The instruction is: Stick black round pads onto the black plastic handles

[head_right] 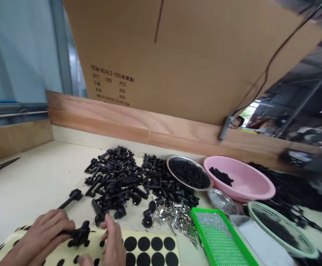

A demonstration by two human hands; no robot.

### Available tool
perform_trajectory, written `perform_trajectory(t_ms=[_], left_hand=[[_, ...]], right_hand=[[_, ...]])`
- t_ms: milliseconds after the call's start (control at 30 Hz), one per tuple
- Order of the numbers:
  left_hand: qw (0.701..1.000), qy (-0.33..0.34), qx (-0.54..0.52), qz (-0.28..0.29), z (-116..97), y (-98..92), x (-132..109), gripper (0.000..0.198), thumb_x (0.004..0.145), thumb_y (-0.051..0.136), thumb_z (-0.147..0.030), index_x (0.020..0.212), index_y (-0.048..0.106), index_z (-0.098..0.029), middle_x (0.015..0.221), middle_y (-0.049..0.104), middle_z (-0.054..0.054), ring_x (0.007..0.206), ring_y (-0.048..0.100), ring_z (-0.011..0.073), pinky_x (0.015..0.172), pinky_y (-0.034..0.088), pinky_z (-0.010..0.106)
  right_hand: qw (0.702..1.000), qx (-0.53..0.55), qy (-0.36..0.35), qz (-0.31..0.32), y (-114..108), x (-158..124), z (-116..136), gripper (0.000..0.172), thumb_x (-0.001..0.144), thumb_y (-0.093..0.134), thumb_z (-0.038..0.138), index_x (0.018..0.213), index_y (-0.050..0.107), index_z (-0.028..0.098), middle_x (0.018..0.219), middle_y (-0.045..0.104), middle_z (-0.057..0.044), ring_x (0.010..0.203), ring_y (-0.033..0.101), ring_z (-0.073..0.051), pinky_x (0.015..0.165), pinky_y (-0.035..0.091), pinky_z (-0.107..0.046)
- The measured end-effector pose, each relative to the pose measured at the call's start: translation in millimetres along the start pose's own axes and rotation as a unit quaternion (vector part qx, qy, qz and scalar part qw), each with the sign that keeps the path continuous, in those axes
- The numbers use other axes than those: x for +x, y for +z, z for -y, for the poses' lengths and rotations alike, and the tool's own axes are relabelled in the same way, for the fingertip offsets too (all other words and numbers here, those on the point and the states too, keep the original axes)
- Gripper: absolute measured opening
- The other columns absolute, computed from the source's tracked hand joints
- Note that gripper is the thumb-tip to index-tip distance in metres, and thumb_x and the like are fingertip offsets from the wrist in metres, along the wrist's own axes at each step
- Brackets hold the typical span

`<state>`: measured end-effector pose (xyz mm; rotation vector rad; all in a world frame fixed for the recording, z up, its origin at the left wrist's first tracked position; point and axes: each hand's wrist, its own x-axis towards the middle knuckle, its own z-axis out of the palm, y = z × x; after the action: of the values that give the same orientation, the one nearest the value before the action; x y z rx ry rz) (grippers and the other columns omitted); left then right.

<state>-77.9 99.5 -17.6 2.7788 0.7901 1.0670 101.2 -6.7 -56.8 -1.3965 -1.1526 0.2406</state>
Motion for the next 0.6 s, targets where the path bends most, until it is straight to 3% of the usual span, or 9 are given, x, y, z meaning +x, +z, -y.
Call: perform_trajectory(t_ms=[100, 167, 233, 300, 367, 433, 500, 533, 600], left_hand=[[0.997, 0.067, -0.031, 0.001, -19, -9.2, 3, 0.015, 0.089, 0.053, -0.030, 0.100, 0.063, -0.029, 0.088, 0.066, 0.000, 0.084, 0.057, 0.0187, 0.076, 0.044, 0.024], [0.996, 0.054, -0.060, -0.034, -26, -12.8, 2, 0.018, 0.091, 0.050, -0.031, 0.102, 0.064, -0.030, 0.089, 0.067, 0.001, 0.086, 0.058, 0.0188, 0.079, 0.046, 0.023], [0.992, 0.011, -0.100, -0.071, -29, -14.6, 0, 0.023, 0.094, 0.045, -0.033, 0.102, 0.066, -0.030, 0.089, 0.068, 0.002, 0.089, 0.059, 0.0194, 0.081, 0.047, 0.025], [0.988, -0.040, -0.134, -0.070, -31, -16.4, -2, 0.021, 0.091, 0.049, -0.037, 0.098, 0.068, -0.031, 0.089, 0.067, 0.002, 0.090, 0.060, 0.0198, 0.080, 0.049, 0.025], [0.973, -0.147, -0.159, -0.079, -35, -19.6, -2, 0.018, 0.083, 0.061, -0.040, 0.097, 0.068, -0.030, 0.094, 0.067, 0.002, 0.093, 0.061, 0.0206, 0.079, 0.050, 0.025], [0.920, -0.309, -0.206, -0.129, -46, -23.0, -1, 0.037, 0.077, 0.068, -0.044, 0.110, 0.062, -0.029, 0.108, 0.064, 0.003, 0.100, 0.061, 0.0225, 0.081, 0.051, 0.027], [0.826, -0.447, -0.295, -0.177, -62, -23.2, 1, 0.051, 0.078, 0.066, -0.046, 0.124, 0.053, -0.026, 0.119, 0.061, 0.006, 0.102, 0.062, 0.0232, 0.082, 0.051, 0.030], [0.786, -0.483, -0.347, -0.172, -71, -21.1, 2, 0.051, 0.079, 0.064, -0.047, 0.124, 0.054, -0.024, 0.118, 0.062, 0.007, 0.099, 0.063, 0.0228, 0.080, 0.052, 0.031], [0.729, -0.482, -0.470, -0.128, -87, -12.4, 3, 0.046, 0.080, 0.065, -0.044, 0.118, 0.060, -0.019, 0.111, 0.066, 0.010, 0.087, 0.064, 0.0208, 0.075, 0.052, 0.030]], right_hand=[[0.996, 0.030, 0.062, 0.060, 7, 5, 14, 0.093, 0.052, 0.061, 0.003, 0.137, 0.039, 0.034, 0.096, 0.067, 0.003, 0.061, 0.057, -0.015, 0.048, 0.044, -0.023], [0.990, 0.059, 0.073, 0.101, 9, 11, 23, 0.090, 0.057, 0.059, 0.003, 0.139, 0.038, 0.035, 0.094, 0.067, 0.004, 0.057, 0.054, -0.012, 0.046, 0.043, -0.021], [0.986, 0.081, 0.068, 0.128, 8, 17, 30, 0.087, 0.061, 0.059, 0.004, 0.139, 0.037, 0.034, 0.096, 0.067, 0.003, 0.059, 0.053, -0.012, 0.048, 0.043, -0.020], [0.980, 0.106, 0.070, 0.156, 8, 22, 34, 0.081, 0.066, 0.060, 0.007, 0.139, 0.038, 0.032, 0.096, 0.067, 0.002, 0.061, 0.052, -0.011, 0.051, 0.043, -0.021], [0.964, 0.163, 0.099, 0.184, 7, 26, 35, 0.073, 0.071, 0.061, 0.012, 0.139, 0.038, 0.030, 0.094, 0.065, 0.001, 0.059, 0.051, -0.010, 0.053, 0.043, -0.021], [0.940, 0.243, 0.148, 0.187, 6, 29, 35, 0.069, 0.075, 0.063, 0.020, 0.137, 0.036, 0.027, 0.092, 0.063, 0.001, 0.056, 0.049, -0.008, 0.054, 0.043, -0.021], [0.923, 0.300, 0.189, 0.150, 4, 30, 35, 0.067, 0.076, 0.066, 0.028, 0.135, 0.035, 0.024, 0.088, 0.061, 0.001, 0.055, 0.050, -0.008, 0.052, 0.042, -0.021], [0.919, 0.311, 0.204, 0.132, 3, 30, 35, 0.067, 0.076, 0.067, 0.031, 0.135, 0.035, 0.023, 0.088, 0.061, 0.001, 0.056, 0.050, -0.009, 0.052, 0.042, -0.021], [0.914, 0.312, 0.230, 0.125, 3, 29, 34, 0.071, 0.077, 0.069, 0.035, 0.136, 0.033, 0.024, 0.089, 0.063, 0.001, 0.054, 0.049, -0.008, 0.051, 0.041, -0.020]])
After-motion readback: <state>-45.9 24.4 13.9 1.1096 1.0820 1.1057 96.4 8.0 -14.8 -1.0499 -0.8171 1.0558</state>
